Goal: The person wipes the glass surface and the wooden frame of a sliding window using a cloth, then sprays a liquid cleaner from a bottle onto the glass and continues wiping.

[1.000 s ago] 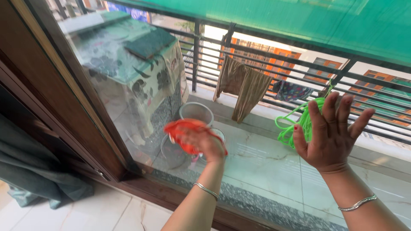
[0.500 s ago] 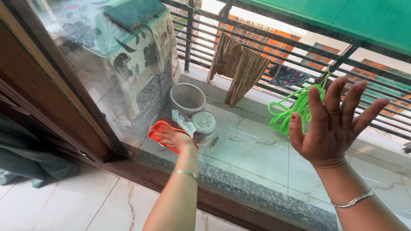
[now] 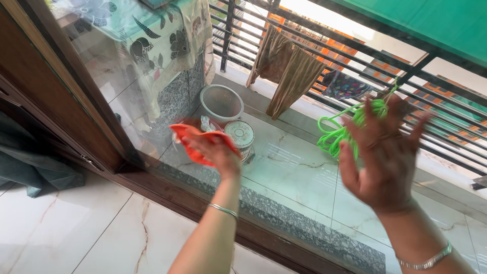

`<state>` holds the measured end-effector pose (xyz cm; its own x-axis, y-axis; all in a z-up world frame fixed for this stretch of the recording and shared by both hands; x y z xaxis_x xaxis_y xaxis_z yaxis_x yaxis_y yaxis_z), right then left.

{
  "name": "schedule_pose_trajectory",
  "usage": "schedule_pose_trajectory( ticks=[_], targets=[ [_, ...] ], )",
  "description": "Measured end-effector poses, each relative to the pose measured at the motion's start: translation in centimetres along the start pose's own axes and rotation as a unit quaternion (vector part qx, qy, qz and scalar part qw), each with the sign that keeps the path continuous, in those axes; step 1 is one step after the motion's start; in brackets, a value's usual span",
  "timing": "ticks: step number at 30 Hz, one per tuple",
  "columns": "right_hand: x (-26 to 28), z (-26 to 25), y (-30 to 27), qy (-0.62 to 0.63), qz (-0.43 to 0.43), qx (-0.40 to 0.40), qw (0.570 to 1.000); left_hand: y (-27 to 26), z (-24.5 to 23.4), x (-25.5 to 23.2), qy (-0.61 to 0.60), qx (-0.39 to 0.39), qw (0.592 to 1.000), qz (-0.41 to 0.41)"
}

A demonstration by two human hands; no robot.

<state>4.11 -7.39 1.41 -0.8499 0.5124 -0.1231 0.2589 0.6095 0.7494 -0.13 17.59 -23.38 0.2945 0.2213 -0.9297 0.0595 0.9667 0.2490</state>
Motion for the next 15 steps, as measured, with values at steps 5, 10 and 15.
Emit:
schedule_pose_trajectory(
  ticks=[5,10,15],
  targets=[
    [5.1,1.1,1.0,0.292,-0.08,0.173,0.937,3.1,-3.5,6.4,-0.028,-0.111,0.982,-0.149],
    [6.6,1.7,1.6,0.27,-0.055,0.182,0.944,0.4,-2.5,8.6,-0.103,-0.124,0.916,-0.367],
    [6.9,2.1,2.0,0.169,-0.12,0.09,0.974,-3.4,-1.3,3.7,0.0,0.016,0.987,-0.157]
  ],
)
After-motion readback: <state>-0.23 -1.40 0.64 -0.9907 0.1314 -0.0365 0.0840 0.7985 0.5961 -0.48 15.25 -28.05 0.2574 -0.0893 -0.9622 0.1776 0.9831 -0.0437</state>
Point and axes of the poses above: each hand's wrist, its own y-axis towards the middle knuckle, its own z-axis out of the palm, x = y × z, the point moved 1 cm from there along y, towards the middle knuckle, and after that the axes turned 12 degrees about z, right-handed, at the moved point
